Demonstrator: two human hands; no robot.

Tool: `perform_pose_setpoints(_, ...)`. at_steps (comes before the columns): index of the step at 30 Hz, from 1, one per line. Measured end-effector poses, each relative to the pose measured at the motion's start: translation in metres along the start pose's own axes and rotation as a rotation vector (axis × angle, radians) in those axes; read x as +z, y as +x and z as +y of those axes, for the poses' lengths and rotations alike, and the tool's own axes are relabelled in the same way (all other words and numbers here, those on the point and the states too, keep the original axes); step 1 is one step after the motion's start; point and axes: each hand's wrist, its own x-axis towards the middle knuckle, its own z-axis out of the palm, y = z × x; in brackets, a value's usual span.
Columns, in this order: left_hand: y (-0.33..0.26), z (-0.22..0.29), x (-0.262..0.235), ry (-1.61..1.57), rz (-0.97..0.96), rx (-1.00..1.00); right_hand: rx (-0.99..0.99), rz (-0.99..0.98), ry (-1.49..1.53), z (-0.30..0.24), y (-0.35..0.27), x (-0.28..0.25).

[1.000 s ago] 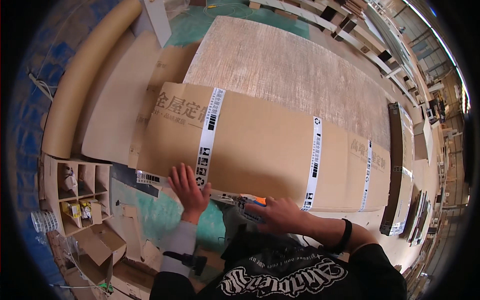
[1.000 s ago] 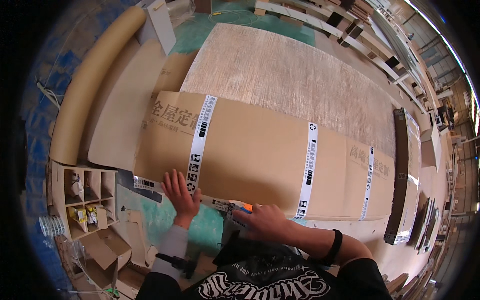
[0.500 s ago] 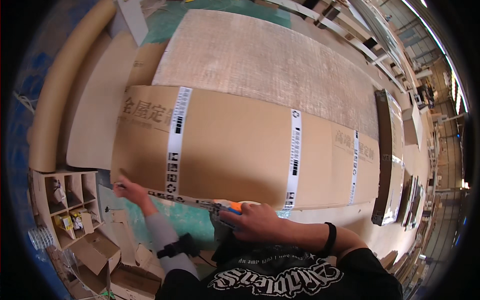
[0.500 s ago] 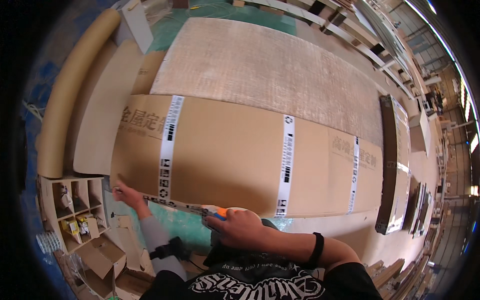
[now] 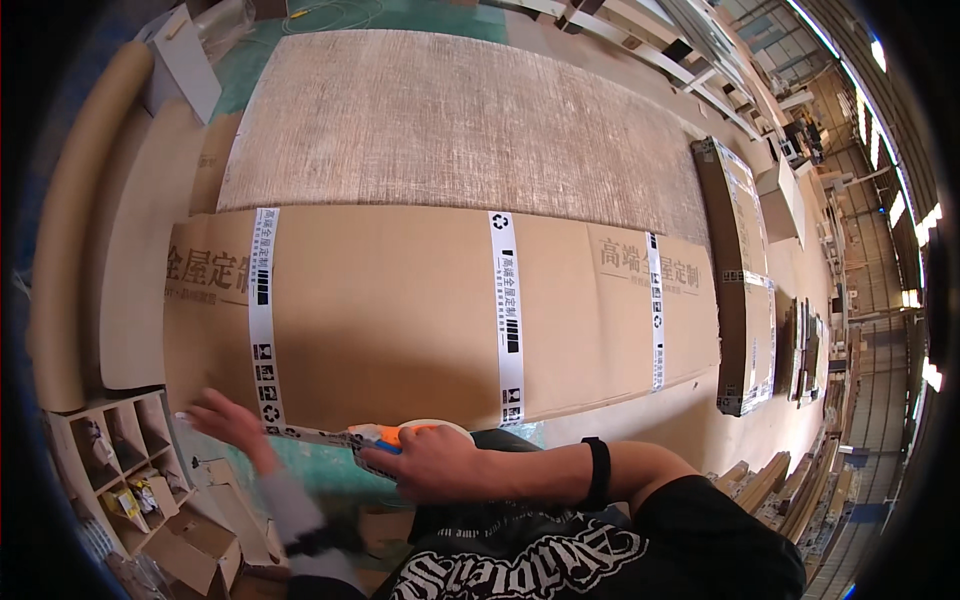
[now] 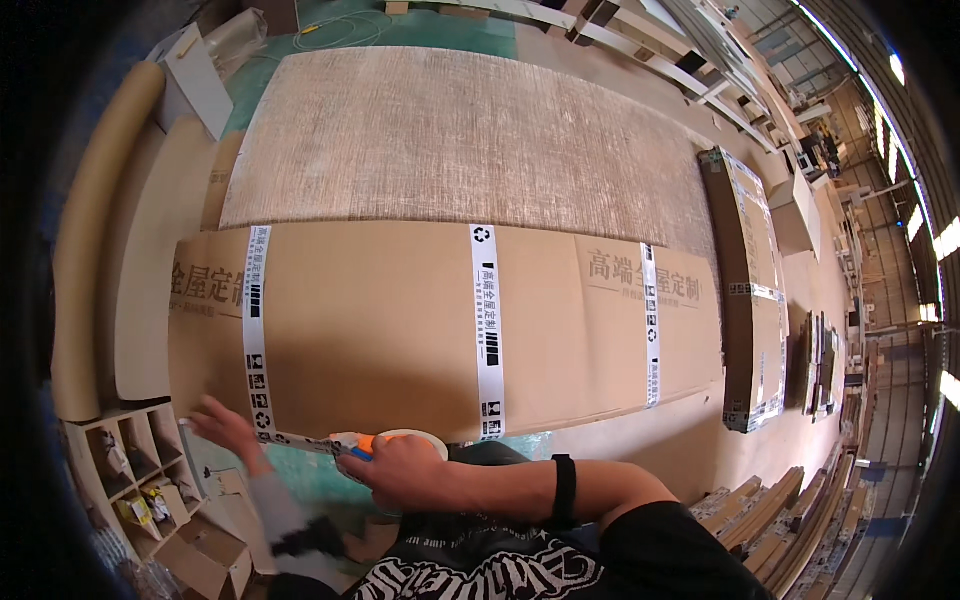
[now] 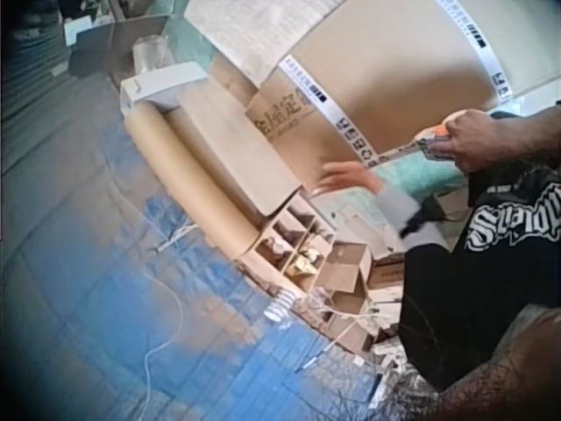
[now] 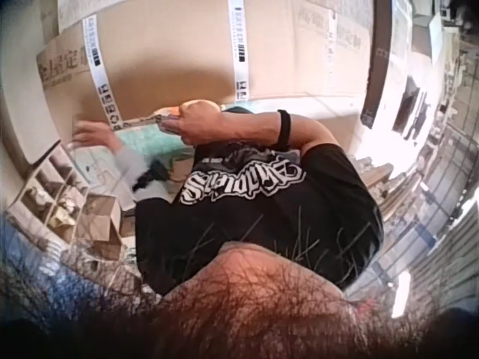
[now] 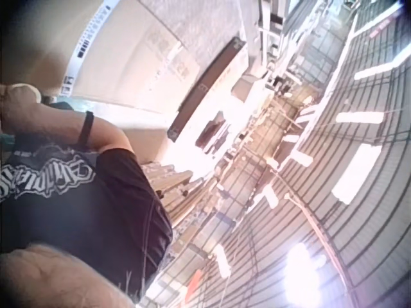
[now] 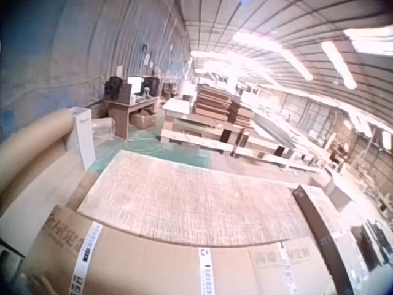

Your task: Packaging white furniture panels by wrapping them in cardboard and sealing them with packing tape.

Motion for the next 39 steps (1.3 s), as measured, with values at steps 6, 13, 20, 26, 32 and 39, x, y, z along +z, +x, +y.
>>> perform_pose_setpoints(6,-0.127,0.09,-0.015,-0.205,-0.151,-0.153,-0.038,-0.025,0.042,0.006,-0.009,0.006)
perform_pose_setpoints(13,-0.119,0.047,-0.006,-0.039,-0.091,0.056,-0.042,-0.037,0.1,0.073,-0.113,-0.022)
perform_pose_setpoints(20,-0.167,0.081,-0.003,0.362,-0.109,0.284,-0.002,-0.049,-0.078,0.236,-0.339,-0.035)
perform_pose_setpoints(26,-0.364,0.249,-0.022,0.018,-0.218,0.647,0.007,0.034,-0.212,0.331,-0.488,-0.057)
perform_pose_setpoints(32,-0.493,0.409,-0.047,0.028,-0.655,0.867,0.202,-0.152,-0.223,0.367,-0.516,-0.07)
perform_pose_setpoints(39,-0.533,0.454,-0.04,-0.047,-0.775,1.025,0.234,-0.21,-0.218,0.371,-0.518,-0.08)
